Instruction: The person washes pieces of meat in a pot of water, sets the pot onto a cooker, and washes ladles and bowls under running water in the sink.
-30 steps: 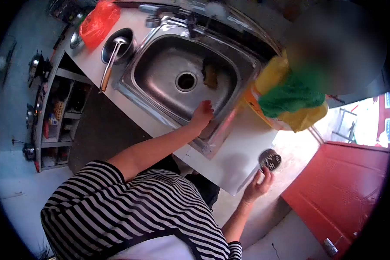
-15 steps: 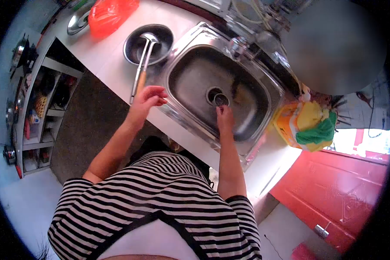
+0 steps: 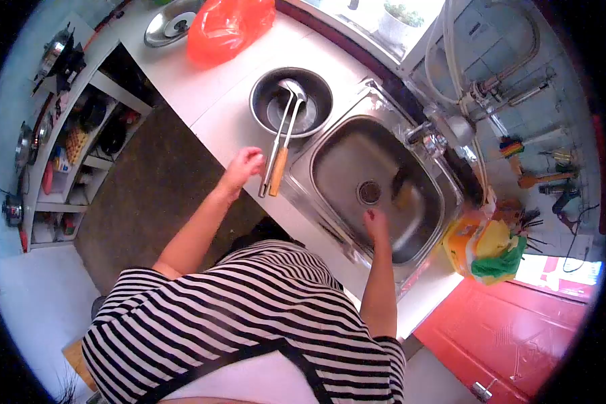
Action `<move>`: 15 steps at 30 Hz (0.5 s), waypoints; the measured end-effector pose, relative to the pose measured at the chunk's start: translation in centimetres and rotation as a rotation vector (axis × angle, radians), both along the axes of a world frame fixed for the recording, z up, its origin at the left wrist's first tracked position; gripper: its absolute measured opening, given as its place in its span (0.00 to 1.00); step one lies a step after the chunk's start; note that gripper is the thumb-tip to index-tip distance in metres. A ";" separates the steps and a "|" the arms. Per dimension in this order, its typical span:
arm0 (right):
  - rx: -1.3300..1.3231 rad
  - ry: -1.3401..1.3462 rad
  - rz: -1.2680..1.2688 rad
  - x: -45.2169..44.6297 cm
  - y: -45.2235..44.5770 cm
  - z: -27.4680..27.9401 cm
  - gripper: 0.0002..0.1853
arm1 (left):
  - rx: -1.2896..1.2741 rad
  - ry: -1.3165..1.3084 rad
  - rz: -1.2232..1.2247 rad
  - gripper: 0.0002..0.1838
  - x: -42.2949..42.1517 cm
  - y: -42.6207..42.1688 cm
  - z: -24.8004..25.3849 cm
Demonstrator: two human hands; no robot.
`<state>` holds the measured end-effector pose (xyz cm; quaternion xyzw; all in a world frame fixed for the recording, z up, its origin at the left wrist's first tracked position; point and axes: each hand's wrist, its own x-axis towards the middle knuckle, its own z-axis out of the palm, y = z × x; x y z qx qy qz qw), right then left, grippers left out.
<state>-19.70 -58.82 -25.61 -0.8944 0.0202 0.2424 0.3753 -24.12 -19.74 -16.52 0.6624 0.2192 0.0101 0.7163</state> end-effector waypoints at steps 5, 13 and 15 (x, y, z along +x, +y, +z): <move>0.061 -0.086 -0.015 -1.5 0.7 1.8 0.13 | -0.784 0.241 -0.180 0.17 1.6 -2.1 2.6; 0.074 -0.071 0.009 -4.0 -0.8 3.7 0.14 | -0.448 -0.004 -0.403 0.18 -1.3 -4.2 4.5; 0.155 -0.036 -0.051 -4.5 -1.3 4.3 0.14 | -0.417 0.149 -0.550 0.18 -2.1 -4.7 5.6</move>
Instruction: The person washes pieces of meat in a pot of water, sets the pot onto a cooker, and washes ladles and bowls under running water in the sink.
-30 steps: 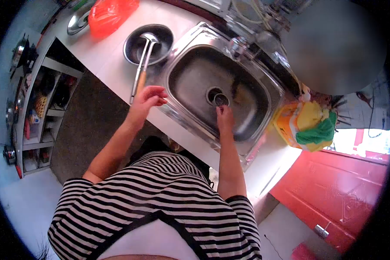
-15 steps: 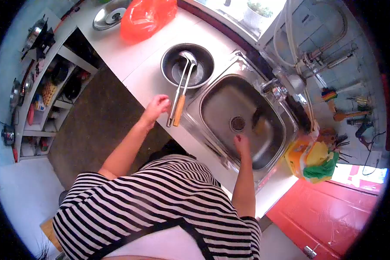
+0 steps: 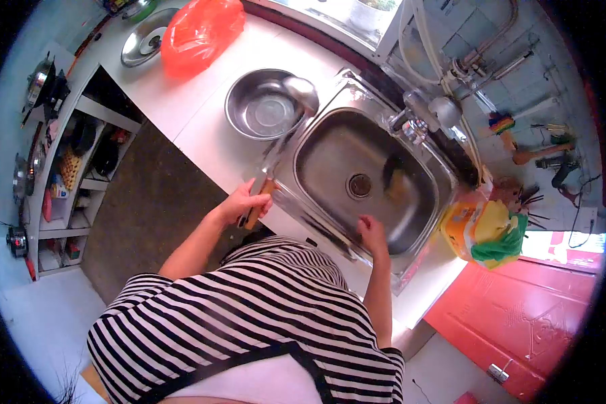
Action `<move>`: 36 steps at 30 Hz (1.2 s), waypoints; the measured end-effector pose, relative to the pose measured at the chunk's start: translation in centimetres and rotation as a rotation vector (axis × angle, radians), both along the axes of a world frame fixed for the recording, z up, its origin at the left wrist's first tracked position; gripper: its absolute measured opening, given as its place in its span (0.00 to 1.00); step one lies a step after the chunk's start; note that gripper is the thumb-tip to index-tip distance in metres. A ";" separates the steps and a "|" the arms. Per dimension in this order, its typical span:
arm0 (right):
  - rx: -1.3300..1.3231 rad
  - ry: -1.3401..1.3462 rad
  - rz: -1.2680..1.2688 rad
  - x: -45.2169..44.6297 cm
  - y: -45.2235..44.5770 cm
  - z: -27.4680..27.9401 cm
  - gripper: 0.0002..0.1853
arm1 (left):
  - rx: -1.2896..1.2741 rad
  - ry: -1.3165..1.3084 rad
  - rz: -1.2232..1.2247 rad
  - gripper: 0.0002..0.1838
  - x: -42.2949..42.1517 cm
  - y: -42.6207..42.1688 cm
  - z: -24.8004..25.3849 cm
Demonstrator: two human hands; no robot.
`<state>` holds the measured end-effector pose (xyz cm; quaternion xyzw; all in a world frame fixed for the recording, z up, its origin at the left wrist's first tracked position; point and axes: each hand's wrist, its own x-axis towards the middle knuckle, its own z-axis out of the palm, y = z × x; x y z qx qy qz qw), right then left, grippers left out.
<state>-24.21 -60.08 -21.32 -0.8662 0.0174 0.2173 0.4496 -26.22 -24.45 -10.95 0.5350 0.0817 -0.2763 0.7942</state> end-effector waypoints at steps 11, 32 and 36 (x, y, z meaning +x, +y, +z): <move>0.415 0.083 -0.111 2.3 2.1 1.2 0.14 | 1.256 -0.581 -0.556 0.15 4.7 -11.2 -7.2; -0.303 0.004 -0.232 25.0 -8.5 3.3 0.27 | 0.462 -0.423 -0.332 0.11 15.6 -15.4 -5.5; -0.665 -0.345 -0.145 29.5 -9.1 1.7 0.23 | 0.123 -0.103 -0.277 0.13 16.7 -17.7 -3.7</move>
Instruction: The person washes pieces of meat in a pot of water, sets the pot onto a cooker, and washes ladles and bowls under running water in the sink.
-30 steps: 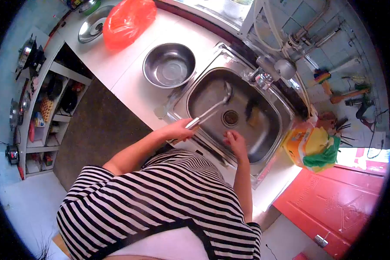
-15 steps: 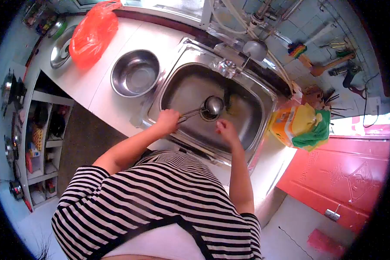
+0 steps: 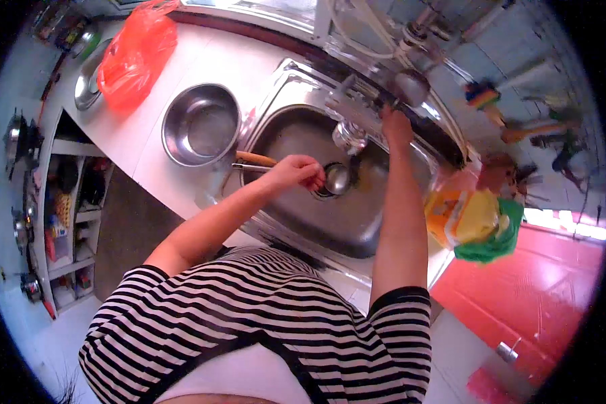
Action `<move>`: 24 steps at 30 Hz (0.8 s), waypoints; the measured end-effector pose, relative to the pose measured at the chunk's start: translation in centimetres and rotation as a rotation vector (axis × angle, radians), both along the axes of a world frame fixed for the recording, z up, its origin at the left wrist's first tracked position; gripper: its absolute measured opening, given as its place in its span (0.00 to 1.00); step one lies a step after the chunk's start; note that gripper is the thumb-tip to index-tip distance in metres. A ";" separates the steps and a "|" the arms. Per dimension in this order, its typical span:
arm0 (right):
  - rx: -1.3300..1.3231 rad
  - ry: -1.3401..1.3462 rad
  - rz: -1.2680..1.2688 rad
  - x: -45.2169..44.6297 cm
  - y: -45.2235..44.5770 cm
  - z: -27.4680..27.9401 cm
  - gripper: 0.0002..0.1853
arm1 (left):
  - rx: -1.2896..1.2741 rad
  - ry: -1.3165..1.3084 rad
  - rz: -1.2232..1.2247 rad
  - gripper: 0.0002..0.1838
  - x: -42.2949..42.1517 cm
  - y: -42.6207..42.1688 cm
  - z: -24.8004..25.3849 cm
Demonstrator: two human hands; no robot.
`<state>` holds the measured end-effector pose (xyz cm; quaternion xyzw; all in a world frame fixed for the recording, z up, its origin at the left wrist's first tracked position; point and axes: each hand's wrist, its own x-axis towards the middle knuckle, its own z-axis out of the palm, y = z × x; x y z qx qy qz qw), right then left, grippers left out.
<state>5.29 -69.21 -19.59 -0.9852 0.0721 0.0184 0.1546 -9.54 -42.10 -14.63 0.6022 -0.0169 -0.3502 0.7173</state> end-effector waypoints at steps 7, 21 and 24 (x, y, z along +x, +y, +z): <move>0.293 -0.365 0.130 -4.9 -0.5 -7.7 0.21 | -0.730 0.456 0.127 0.18 0.9 -2.3 1.7; 0.861 -0.439 0.033 -12.4 16.3 1.7 0.17 | -0.324 0.654 0.850 0.25 1.6 -6.0 -1.0; 1.275 -0.257 -0.238 -12.5 16.9 1.7 0.15 | -0.194 0.228 0.703 0.25 1.7 -6.6 -3.6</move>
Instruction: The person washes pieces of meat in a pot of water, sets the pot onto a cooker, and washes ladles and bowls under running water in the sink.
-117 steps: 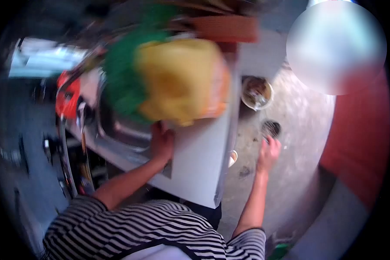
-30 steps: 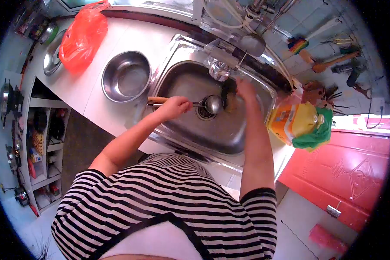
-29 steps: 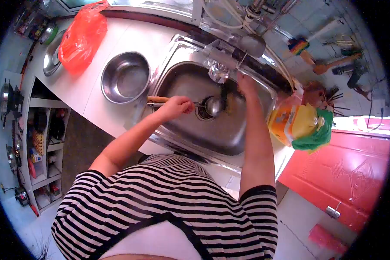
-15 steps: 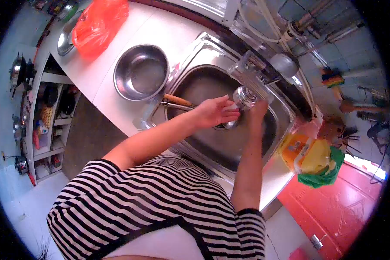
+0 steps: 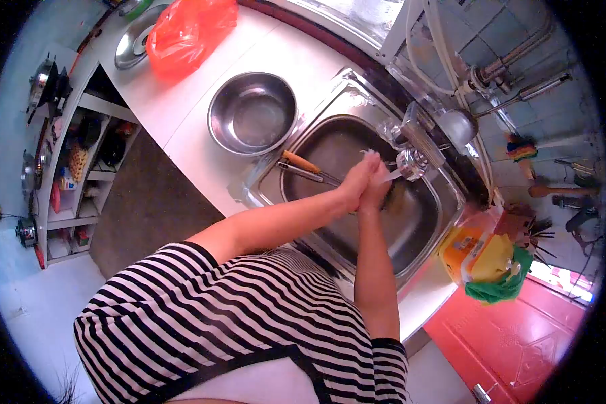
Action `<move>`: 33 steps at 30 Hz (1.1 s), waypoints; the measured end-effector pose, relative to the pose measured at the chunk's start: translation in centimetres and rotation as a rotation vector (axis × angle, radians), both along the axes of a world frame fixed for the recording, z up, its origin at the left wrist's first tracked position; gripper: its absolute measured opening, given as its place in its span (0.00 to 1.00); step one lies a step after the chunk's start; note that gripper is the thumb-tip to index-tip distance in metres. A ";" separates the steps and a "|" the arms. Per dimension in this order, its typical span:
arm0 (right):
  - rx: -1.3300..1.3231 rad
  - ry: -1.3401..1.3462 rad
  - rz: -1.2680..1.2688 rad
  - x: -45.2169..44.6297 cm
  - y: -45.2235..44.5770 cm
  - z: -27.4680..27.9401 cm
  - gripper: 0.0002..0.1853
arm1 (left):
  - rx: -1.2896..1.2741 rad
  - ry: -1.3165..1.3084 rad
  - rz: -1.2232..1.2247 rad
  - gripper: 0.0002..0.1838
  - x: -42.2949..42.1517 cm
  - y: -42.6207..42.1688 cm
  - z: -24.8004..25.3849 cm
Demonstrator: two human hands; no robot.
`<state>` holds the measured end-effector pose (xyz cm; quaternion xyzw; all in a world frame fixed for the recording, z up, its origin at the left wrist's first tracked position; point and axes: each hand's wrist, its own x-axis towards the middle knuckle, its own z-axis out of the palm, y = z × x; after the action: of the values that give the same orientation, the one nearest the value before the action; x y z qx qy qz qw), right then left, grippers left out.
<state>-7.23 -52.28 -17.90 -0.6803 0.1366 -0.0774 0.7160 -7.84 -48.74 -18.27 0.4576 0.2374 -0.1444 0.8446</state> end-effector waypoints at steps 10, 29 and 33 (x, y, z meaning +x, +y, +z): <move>-0.422 -0.191 0.082 -3.9 -1.1 -3.0 0.11 | -0.424 0.357 0.059 0.21 -1.7 1.9 -1.8; -1.284 0.275 0.406 -1.8 -16.0 -17.3 0.27 | -0.662 0.254 0.510 0.32 -4.6 22.8 -1.4; -0.617 0.586 0.233 -2.8 -16.1 -8.8 0.24 | -0.354 0.187 0.536 0.19 -4.1 23.6 -1.0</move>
<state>-10.02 -68.42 -26.70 -0.8663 0.2268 0.1631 0.4142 -11.98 -25.18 -19.25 0.2096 0.3970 0.0025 0.8935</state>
